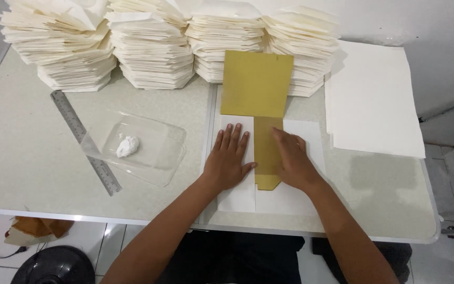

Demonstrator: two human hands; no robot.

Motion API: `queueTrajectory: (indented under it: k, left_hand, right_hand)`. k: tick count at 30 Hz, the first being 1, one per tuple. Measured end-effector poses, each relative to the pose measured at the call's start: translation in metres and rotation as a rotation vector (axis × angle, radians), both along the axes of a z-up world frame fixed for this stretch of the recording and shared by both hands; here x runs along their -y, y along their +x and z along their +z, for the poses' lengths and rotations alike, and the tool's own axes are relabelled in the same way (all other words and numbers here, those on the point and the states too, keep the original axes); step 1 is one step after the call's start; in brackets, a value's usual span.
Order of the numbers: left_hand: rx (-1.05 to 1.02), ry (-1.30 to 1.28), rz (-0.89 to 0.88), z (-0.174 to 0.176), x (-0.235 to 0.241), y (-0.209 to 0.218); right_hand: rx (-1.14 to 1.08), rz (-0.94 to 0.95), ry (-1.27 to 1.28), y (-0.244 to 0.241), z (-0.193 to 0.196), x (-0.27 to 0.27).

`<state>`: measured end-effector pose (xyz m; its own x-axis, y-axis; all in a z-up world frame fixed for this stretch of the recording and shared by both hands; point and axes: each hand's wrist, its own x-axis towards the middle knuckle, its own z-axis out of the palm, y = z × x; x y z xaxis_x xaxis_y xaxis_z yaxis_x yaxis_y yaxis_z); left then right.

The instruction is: Folding a white sheet of paper over a gold template to create a specific shape, likely for packaging or stationery.

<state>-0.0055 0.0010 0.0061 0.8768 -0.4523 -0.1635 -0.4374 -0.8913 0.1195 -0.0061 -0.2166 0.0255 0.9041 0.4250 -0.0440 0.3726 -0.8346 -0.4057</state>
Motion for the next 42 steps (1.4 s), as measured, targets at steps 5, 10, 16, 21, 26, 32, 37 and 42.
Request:
queueTrajectory:
  k: [5, 10, 16, 21, 26, 32, 37, 42]
  left_hand:
    - [0.015, 0.009, -0.013, -0.002, 0.001, 0.001]
    - [0.011, 0.032, -0.041, 0.005, -0.003, -0.001]
    - [-0.009, 0.033, -0.071, 0.000, -0.004, -0.002]
    - [-0.107, 0.071, -0.251, 0.010, -0.014, -0.029]
    - [-0.125, 0.042, -0.404, 0.026, -0.040, -0.059]
    - [0.085, -0.082, -0.568, -0.014, -0.057, -0.080]
    - [0.287, -0.229, -0.651, -0.028, -0.066, -0.085]
    - [0.025, -0.341, -0.721, -0.017, -0.068, -0.079]
  right_hand:
    - [-0.018, 0.157, 0.341, 0.029, 0.007, -0.044]
    - [-0.153, 0.323, 0.622, 0.059, -0.007, -0.073]
    - [-0.105, 0.426, 0.516, 0.078, -0.027, -0.081]
    - [-0.088, 0.394, 0.407, 0.072, -0.024, -0.081]
    - [-0.106, 0.390, 0.363, 0.072, -0.023, -0.083]
    - [-0.154, 0.363, 0.366, 0.070, -0.018, -0.084]
    - [-0.188, 0.360, 0.340, 0.070, -0.019, -0.084]
    - [-0.186, 0.326, 0.338, 0.063, -0.009, -0.086]
